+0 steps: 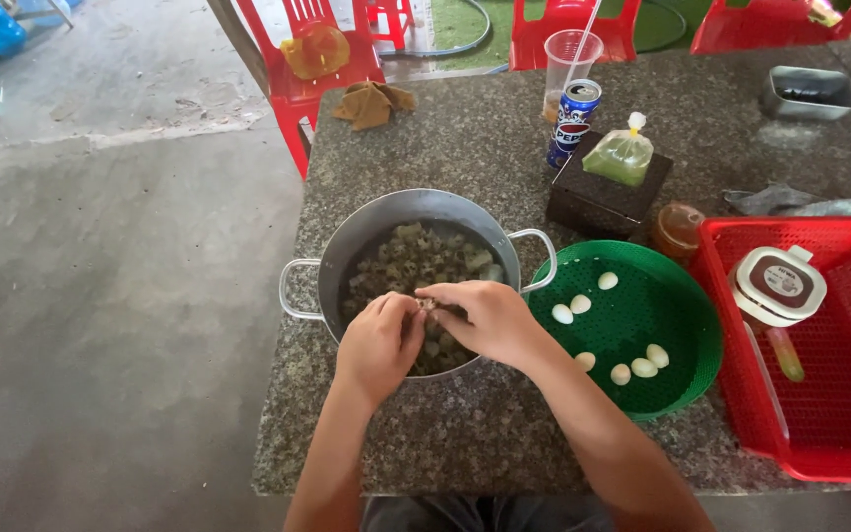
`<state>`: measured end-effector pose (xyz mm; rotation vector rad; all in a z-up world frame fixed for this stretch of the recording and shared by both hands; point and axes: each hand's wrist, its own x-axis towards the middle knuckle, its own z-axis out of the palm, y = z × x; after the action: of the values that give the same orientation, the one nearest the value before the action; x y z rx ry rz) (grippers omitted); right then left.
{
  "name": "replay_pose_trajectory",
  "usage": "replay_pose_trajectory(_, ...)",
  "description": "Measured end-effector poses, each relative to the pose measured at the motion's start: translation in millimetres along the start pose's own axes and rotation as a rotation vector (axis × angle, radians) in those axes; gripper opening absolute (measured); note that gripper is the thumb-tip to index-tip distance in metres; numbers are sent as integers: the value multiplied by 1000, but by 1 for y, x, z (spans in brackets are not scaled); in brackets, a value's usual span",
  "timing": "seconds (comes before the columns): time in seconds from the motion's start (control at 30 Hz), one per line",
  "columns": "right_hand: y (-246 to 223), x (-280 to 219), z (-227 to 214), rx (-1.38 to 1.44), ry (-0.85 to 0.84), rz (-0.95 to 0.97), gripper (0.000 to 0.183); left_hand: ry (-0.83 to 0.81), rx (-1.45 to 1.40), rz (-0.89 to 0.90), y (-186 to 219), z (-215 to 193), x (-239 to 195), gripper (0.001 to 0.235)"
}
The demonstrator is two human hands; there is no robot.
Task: The person peels the shells from boiled eggs by hand, retrieving the eggs from a pot of water and placing the peeled eggs into a green strainer.
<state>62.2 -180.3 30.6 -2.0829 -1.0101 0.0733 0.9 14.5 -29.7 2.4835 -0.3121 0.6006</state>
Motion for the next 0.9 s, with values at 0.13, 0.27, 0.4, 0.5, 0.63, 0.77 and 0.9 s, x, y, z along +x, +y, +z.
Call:
replay_pose_trajectory(0.13, 8, 0, 4, -70, 30, 0, 30, -29, 3, -52, 11, -8, 1, 8)
replay_pose_trajectory(0.27, 14, 0, 9, -124, 32, -11, 30, -20, 32, -109, 18, -11, 2, 18)
replay_pose_trajectory(0.4, 13, -2, 10, -240, -42, 79, 31, -90, 141, -102, 17, -11, 2, 13)
replay_pose_trajectory(0.5, 18, -1, 14, -301, -133, 164, 30, -282, 168, -183, 19, -15, 5, 10)
replay_pose_trajectory(0.63, 20, -6, 21, -393, -230, 216, 36, -440, 111, -240, 29, -23, 5, 7)
replay_pose_trajectory(0.77, -3, -20, 12, -424, -329, 292, 39, -519, 101, -213, 28, -20, -7, 6)
replay_pose_trajectory(0.9, -20, -39, 7, -312, -344, 317, 36, -513, 22, -122, 38, -27, -18, 3)
